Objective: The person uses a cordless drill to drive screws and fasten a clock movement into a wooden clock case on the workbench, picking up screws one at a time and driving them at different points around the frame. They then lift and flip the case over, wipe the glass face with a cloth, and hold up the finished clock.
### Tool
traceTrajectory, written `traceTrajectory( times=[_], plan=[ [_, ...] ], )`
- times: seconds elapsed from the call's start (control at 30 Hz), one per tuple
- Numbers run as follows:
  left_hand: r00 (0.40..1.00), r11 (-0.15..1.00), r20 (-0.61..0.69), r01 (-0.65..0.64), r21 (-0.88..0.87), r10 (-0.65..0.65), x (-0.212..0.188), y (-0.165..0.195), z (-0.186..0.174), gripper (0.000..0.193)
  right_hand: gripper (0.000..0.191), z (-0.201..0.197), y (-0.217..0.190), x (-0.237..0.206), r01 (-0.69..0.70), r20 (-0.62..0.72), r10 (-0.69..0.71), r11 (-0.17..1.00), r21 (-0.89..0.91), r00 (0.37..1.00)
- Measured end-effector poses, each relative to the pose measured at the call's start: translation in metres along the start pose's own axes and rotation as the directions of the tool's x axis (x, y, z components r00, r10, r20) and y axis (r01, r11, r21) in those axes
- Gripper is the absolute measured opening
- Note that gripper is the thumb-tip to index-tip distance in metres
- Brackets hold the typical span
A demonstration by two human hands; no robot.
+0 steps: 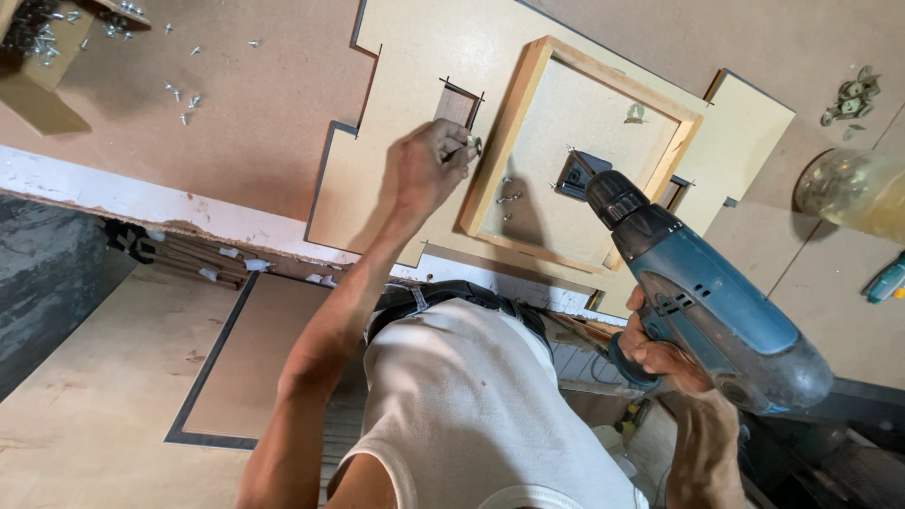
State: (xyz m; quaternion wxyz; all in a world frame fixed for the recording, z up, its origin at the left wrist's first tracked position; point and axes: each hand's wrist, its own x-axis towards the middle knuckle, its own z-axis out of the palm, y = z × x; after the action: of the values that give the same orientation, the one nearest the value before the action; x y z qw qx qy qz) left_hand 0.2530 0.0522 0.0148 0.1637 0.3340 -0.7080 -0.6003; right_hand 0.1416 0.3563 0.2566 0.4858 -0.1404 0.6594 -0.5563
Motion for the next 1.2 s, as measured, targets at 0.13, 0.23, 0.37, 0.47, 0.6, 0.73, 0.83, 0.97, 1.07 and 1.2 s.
traceTrajectory(
  times=[0.13,0.23,0.37,0.47,0.6,0.73,0.83,0.97,1.07,1.2],
  plan=[
    [0.997,0.962,-0.005,-0.075,0.262,0.080,0.013,0.005,0.023,0.012,0.055,-0.001,-0.001,0.001,0.015,0.014,-0.015,1.000,0.010,1.000],
    [0.992,0.927,-0.005,-0.117,0.355,0.127,0.017,0.007,0.023,0.014,0.056,-0.003,0.001,0.002,0.012,-0.032,-0.012,1.000,0.004,0.999],
    [0.980,0.903,-0.024,-0.170,0.394,0.195,0.011,0.016,0.017,0.012,0.057,-0.005,0.003,0.004,0.049,-0.058,-0.047,0.998,0.048,0.997],
    [0.961,0.921,-0.072,-0.233,0.314,0.268,-0.003,0.026,0.014,0.008,0.058,-0.005,0.000,0.006,0.006,-0.019,-0.003,0.992,0.129,1.000],
    [0.980,0.942,0.000,-0.193,0.274,0.201,-0.019,0.039,0.010,0.036,0.060,-0.001,-0.007,0.010,-0.042,-0.026,0.045,0.993,0.110,0.999],
    [0.988,0.937,0.072,-0.152,0.315,0.136,-0.023,0.044,0.011,0.062,0.062,0.009,-0.017,0.023,-0.064,-0.018,0.069,0.975,0.215,0.997],
    [0.982,0.937,0.073,-0.188,0.296,0.175,-0.023,0.040,0.011,0.066,0.060,0.016,-0.031,0.035,-0.152,0.010,0.151,0.986,0.063,0.988],
    [0.980,0.977,0.132,-0.164,0.136,0.146,-0.021,0.032,0.006,0.071,0.057,0.032,-0.043,0.049,-0.241,0.007,0.241,0.968,0.066,0.971],
    [0.978,0.987,0.179,-0.123,0.101,0.103,-0.019,0.030,0.002,0.071,0.054,0.045,-0.047,0.060,-0.313,-0.006,0.314,0.946,0.080,0.949],
    [0.977,0.985,0.190,-0.124,0.119,0.100,-0.016,0.032,-0.001,0.072,0.052,0.063,-0.049,0.076,-0.396,-0.034,0.400,0.914,0.092,0.916]
  ],
)
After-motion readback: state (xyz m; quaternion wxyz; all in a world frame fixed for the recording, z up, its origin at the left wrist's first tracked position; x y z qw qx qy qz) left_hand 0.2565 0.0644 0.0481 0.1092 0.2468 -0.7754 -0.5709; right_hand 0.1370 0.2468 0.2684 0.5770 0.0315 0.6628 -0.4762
